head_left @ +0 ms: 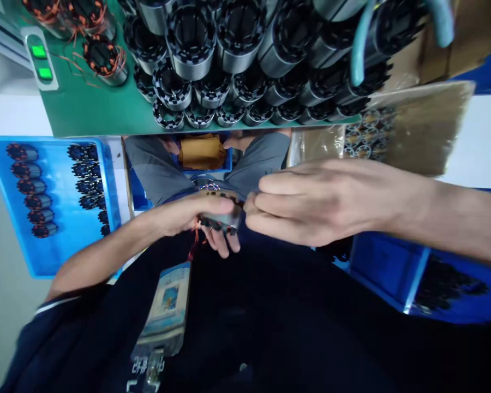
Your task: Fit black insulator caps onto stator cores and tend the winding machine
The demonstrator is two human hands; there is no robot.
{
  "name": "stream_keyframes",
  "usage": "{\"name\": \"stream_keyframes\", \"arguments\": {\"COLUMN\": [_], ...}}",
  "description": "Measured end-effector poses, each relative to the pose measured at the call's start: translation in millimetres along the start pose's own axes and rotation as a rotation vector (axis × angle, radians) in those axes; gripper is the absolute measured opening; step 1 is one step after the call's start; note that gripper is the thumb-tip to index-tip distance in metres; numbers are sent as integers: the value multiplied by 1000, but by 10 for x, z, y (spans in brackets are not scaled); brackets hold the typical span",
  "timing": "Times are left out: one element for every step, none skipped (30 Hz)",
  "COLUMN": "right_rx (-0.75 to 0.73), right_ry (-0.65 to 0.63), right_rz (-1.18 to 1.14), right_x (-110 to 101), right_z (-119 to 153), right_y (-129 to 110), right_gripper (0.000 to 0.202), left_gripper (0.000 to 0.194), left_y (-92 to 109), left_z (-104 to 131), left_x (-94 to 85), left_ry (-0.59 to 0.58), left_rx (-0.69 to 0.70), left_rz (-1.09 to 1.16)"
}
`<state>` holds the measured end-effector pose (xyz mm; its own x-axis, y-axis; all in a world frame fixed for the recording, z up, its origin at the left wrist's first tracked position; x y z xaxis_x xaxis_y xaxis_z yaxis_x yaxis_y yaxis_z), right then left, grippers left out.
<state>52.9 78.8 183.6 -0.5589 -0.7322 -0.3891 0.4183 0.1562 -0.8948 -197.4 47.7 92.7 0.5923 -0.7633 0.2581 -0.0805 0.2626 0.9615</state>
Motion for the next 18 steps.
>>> {"name": "stream_keyframes", "arguments": {"right_rx": [-56, -89, -108, -106, -77, -17, 64, 163, 277, 389, 486, 559, 604, 625, 612, 562, 479, 378], "right_ry": [-21, -24, 11, 77, 137, 146, 87, -28, -168, -312, -433, -515, -556, -569, -561, -522, -454, -370], "right_rz": [145, 280, 395, 446, 405, 293, 132, -58, -254, -437, -598, -731, -826, -876, -875, -826, -714, -564], "right_x": [-135, -255, -356, -435, -486, -503, -482, -425, -338, -233, -123, -18, 73, 145, 196, 222, 225, 207], "right_z": [32, 75, 122, 164, 194, 206, 197, 170, 132, 90, 50, 17, -8, -23, -31, -35, -40, -47], "right_y": [-41, -70, -86, -87, -68, -28, 30, 101, 179, 253, 319, 372, 406, 420, 408, 371, 309, 227], "right_gripper": [39, 40, 40, 41, 46, 55, 59, 55, 46, 40, 38, 39, 42, 46, 50, 54, 57, 56], "left_gripper": [60, 56, 50, 49, 58, 64, 61, 52, 40, 31, 25, 20, 17, 16, 14, 13, 14, 20], "left_y": [71, 132, 176, 204, 217, 218, 209, 197, 191, 196, 215, 248, 289, 332, 370, 398, 411, 410], "left_z": [16, 45, 81, 118, 148, 169, 174, 164, 141, 110, 79, 55, 42, 44, 62, 93, 134, 180], "left_x": [34, 46, 33, 0, -47, -98, -149, -195, -235, -264, -282, -288, -282, -270, -254, -239, -224, -209], "left_ry": [-48, -32, 44, 141, 230, 289, 300, 267, 212, 156, 108, 65, 29, 11, 18, 48, 94, 149], "left_rx": [-47, -34, 25, 112, 229, 363, 478, 557, 600, 608, 598, 581, 553, 525, 487, 428, 349, 265], "left_rz": [46, 9, -105, -266, -457, -648, -804, -912, -975, -1006, -1013, -1004, -986, -962, -930, -883, -808, -714]}}
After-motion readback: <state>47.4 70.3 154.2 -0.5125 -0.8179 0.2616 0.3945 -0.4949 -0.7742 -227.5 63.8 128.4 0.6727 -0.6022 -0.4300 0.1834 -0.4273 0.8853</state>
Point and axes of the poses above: each hand's wrist, its own z-axis away from the middle knuckle, its own x-axis out of the palm, y = z × x, the point moved 1 cm from there along -z, towards the middle knuckle, and after that the axes turned 8 degrees about x, right-handed, at the moved point
